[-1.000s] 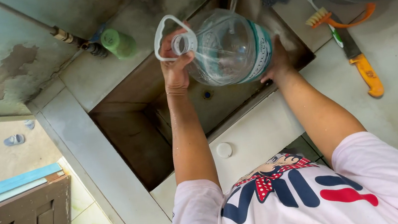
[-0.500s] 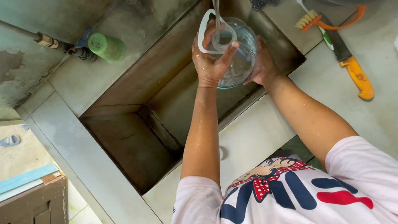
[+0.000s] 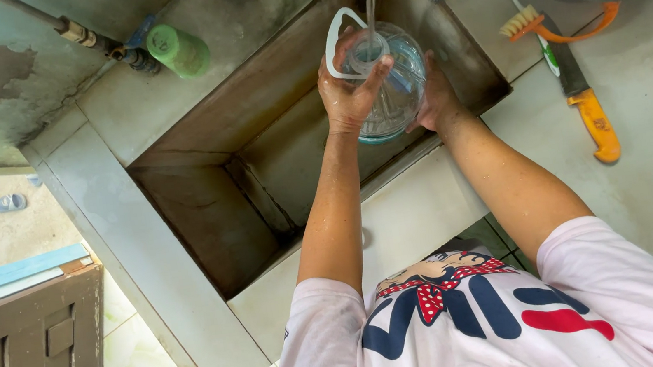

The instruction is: Washing and scrubbing a large plastic water bottle and its cap in a sink.

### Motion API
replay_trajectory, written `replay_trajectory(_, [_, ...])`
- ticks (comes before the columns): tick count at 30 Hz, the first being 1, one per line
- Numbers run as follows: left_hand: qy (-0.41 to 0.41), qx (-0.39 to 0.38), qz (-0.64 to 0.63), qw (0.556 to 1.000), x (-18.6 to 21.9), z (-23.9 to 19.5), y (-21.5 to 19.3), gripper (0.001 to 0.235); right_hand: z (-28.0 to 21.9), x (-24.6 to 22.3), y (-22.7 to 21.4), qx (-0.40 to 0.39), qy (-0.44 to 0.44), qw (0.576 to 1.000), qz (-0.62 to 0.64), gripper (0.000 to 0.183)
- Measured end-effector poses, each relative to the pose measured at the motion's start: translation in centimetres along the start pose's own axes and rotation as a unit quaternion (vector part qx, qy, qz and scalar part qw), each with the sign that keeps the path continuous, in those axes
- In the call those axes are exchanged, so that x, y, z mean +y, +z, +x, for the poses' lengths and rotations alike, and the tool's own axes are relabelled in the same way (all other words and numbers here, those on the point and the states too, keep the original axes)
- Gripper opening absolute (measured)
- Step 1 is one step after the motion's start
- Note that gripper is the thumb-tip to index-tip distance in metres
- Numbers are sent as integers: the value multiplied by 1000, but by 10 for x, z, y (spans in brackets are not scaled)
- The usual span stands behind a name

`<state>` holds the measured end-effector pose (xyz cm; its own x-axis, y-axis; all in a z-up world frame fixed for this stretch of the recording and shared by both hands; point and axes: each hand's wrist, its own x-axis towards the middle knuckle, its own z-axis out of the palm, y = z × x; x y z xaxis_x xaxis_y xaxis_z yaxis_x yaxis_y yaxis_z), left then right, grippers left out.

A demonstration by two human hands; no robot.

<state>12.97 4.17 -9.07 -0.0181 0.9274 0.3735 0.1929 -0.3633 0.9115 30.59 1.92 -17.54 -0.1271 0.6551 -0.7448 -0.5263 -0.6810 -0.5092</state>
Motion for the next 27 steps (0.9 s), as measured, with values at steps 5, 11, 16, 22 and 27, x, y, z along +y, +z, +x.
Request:
replay_trajectory(5, [-24,-4,-11,1000,-2,-2,1,56,0,0,0,30,-8,1000,-5,85])
replay_trajectory(11, [-29,-4,-22,999,-3,-2,1,58,-6,-3,5,23,-12,1000,-16,85])
replay_trajectory(16, [-56,-4,-35,998,-1,-4,2,57,-1,0,1,37,-15,999,-23,84])
replay_trajectory(22, [-54,0,-36,998,-2,-5,1,57,3,2,-2,41,-19,999,-12,85])
replay_trajectory(27, [-62,0,-41,997,-2,-6,1,56,3,2,-2,47,-10,999,-7,85])
